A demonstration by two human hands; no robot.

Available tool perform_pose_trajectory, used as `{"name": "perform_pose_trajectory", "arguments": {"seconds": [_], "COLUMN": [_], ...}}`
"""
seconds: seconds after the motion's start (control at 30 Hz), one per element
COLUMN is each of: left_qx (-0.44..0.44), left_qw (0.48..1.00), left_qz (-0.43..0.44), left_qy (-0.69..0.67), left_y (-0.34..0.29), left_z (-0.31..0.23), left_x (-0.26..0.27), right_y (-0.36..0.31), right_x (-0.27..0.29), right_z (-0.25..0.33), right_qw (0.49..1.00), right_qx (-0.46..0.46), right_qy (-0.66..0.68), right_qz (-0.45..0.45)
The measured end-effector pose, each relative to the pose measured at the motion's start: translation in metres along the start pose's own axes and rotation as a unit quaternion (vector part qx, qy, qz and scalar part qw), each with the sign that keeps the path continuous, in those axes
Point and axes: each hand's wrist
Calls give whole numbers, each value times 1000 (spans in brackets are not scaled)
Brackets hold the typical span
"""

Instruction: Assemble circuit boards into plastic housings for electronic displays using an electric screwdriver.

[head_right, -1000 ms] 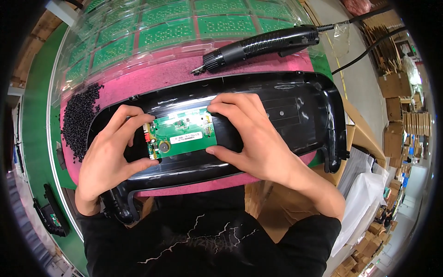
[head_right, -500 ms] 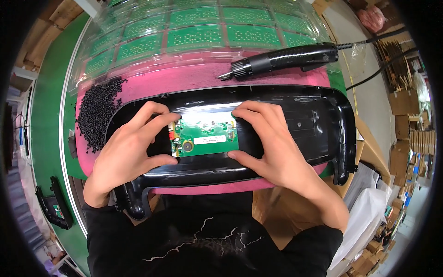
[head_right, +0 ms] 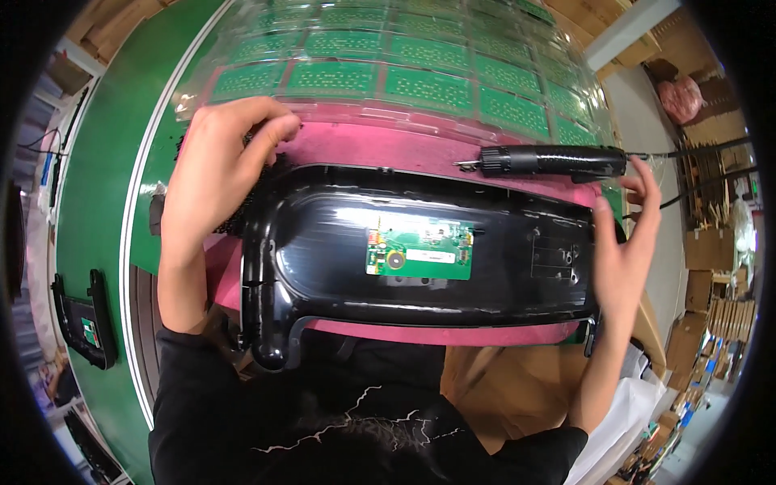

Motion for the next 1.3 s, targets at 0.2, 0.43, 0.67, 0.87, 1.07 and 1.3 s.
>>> {"name": "perform_pose_trajectory", "arguments": {"seconds": [0.2,0.43,0.67,0.87,1.07,1.3], "left_qx": [11,41,27,-79,-84,-110], "left_qw": [988,986,983,991,948,926], "left_qz": [112,109,119,52,121,227], "left_qy": [102,115,136,-100,-282,-280], "left_y": [-16,-3,-7,9,-7,-6], "left_z": [35,53,57,17,-4,2], "left_x": [5,-11,-11,-10,-34,-34], "right_y": [50,52,48,33,15,2], "right_x": [-12,-57,-59,-30,-41,-41], "right_z": [-42,59,97,109,134,113], "right_qw": [943,893,735,561,475,492], "right_qx": [-188,1,-106,-44,-9,67], "right_qy": [205,405,670,825,876,866], "right_qz": [183,-197,-6,53,81,59]}}
Point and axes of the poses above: each hand's wrist, its own y-axis towards the middle knuckle, its own x-axis out of the back of the hand, z = x × y, and after that the axes turned 7 degrees about -y, right-handed
